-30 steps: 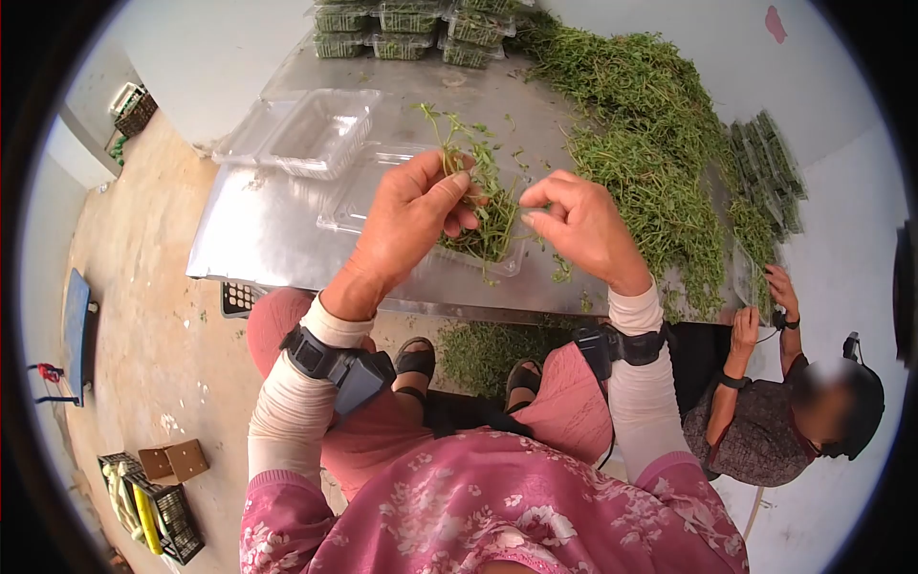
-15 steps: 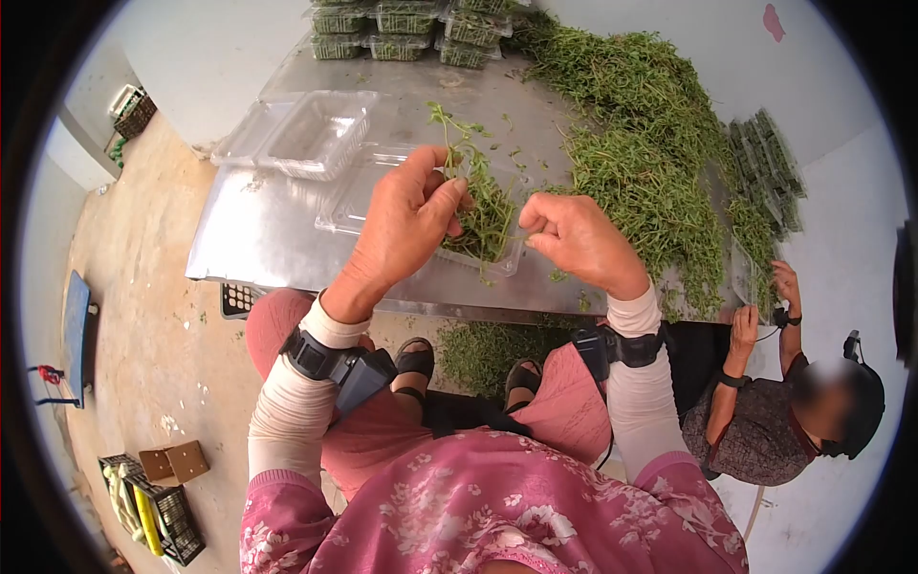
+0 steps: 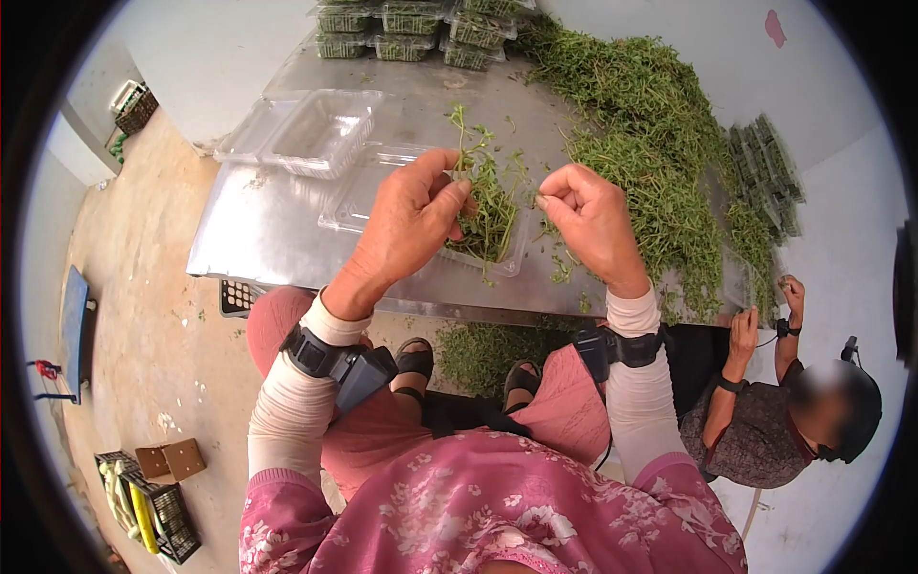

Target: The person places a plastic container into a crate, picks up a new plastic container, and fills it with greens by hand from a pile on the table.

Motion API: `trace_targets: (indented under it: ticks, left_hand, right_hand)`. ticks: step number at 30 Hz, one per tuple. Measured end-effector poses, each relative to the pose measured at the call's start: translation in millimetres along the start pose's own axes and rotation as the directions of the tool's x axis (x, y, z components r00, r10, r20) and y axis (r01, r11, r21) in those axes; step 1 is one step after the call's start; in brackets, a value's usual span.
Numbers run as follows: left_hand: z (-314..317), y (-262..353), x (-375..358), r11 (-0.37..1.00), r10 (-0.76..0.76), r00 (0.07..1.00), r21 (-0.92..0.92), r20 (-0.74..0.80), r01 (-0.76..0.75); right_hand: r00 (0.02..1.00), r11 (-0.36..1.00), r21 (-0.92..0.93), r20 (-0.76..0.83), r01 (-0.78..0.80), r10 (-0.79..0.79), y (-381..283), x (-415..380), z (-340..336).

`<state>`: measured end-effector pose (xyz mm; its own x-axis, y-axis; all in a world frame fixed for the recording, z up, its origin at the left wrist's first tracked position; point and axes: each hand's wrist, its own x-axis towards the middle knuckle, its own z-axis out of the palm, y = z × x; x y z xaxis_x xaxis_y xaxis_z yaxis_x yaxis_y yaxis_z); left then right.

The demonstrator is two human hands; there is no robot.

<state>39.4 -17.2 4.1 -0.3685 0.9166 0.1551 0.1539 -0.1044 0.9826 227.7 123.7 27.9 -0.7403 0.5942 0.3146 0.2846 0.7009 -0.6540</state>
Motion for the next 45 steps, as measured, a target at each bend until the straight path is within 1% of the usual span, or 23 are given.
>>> trace_targets:
  ticks: [4, 7, 10, 13, 16, 19, 22, 23, 25, 28, 31, 34, 37, 38, 40, 41, 43, 45]
  left_hand:
    - [-0.5, -1.2, 0.7, 1.0, 0.008, 1.0, 0.007, -0.001, -0.008]
    - [-0.5, -0.2, 0.2, 1.0, 0.012, 1.0, 0.002, -0.01, -0.012]
    - [-1.1, 3.0, 0.1, 1.0, 0.01, 1.0, -0.016, -0.025, -0.01]
    - [-3.3, 5.3, 0.7, 1.0, 0.005, 0.999, -0.025, -0.047, -0.006]
    - [-5.0, 4.4, 2.1, 1.0, 0.011, 0.997, -0.027, -0.074, -0.013]
    - [-7.9, 2.1, 3.4, 1.0, 0.023, 0.997, 0.003, -0.077, -0.023]
    - [-9.2, 1.7, 3.1, 0.999, 0.023, 0.996, 0.036, -0.083, -0.02]
    - [-9.1, 1.8, 2.8, 0.999, 0.021, 0.996, 0.044, -0.086, -0.017]
    - [-9.0, 1.2, 2.6, 0.999, 0.026, 0.995, 0.046, -0.093, -0.021]
    - [-8.9, 1.3, 1.7, 0.998, 0.027, 0.994, 0.06, -0.102, -0.021]
    - [-10.4, 0.5, 0.9, 0.997, 0.032, 0.995, 0.067, -0.096, -0.026]
    - [-11.2, 0.9, 1.1, 0.997, 0.022, 0.996, 0.077, -0.084, -0.016]
    - [-10.6, 1.9, 0.1, 0.998, 0.018, 0.996, 0.069, -0.087, -0.012]
    - [-10.0, 2.3, -0.6, 0.998, 0.018, 0.996, 0.063, -0.09, -0.012]
    - [-8.4, 3.3, -2.3, 0.999, 0.018, 0.999, 0.033, -0.045, -0.016]
    - [-8.1, 3.4, -2.7, 1.0, 0.018, 1.0, 0.018, -0.022, -0.018]
    - [-6.7, -2.8, -1.9, 0.992, 0.063, 0.998, 0.107, 0.012, -0.064]
    - [-4.8, -9.0, -1.6, 0.965, 0.125, 0.992, 0.229, 0.028, -0.128]
  right_hand:
    - [0.995, 0.996, 0.032, -0.048, -0.083, 0.084, -5.1, -0.4, 6.2]
    - [0.997, 0.998, 0.047, -0.055, -0.048, 0.05, -4.6, -1.2, 12.4]
    - [0.998, 0.997, 0.05, -0.034, -0.053, 0.055, -9.0, -2.5, 17.7]
    - [0.996, 0.998, 0.037, -0.073, -0.051, 0.054, -13.8, -2.2, 25.3]
    - [0.994, 0.996, 0.069, -0.091, -0.062, 0.068, -18.1, -2.1, 34.5]
    - [0.996, 0.998, 0.021, 0.058, -0.064, 0.062, -24.0, -3.3, 31.2]
    - [0.992, 0.997, -0.048, 0.114, 0.062, -0.056, -27.1, -5.4, 26.7]
    - [0.984, 0.993, -0.044, 0.147, 0.109, -0.101, -28.9, -6.1, 25.9]
    - [0.959, 0.979, -0.032, 0.211, 0.202, -0.191, -31.6, -7.8, 24.8]
    - [0.912, 0.949, -0.08, 0.313, 0.304, -0.265, -29.3, -13.9, 28.3]
    - [0.896, 0.938, -0.138, 0.366, 0.318, -0.25, -35.8, -17.9, 27.1]
    - [0.888, 0.919, -0.169, 0.367, 0.356, -0.277, -45.5, -21.2, 22.6]
    - [0.889, 0.918, -0.145, 0.343, 0.368, -0.302, -43.3, -22.9, 26.9]
    - [0.891, 0.93, -0.118, 0.351, 0.347, -0.288, -42.0, -21.7, 27.2]
    - [0.893, 0.951, -0.064, 0.367, 0.302, -0.259, -39.4, -17.2, 27.1]
    - [0.914, 0.963, -0.049, 0.331, 0.265, -0.235, -39.5, -16.1, 27.8]
    - [0.949, 0.981, -0.013, 0.259, 0.191, -0.181, -40.4, -14.6, 29.6]
    - [0.972, 0.997, 0.02, 0.224, 0.076, -0.078, -40.5, -12.4, 27.5]
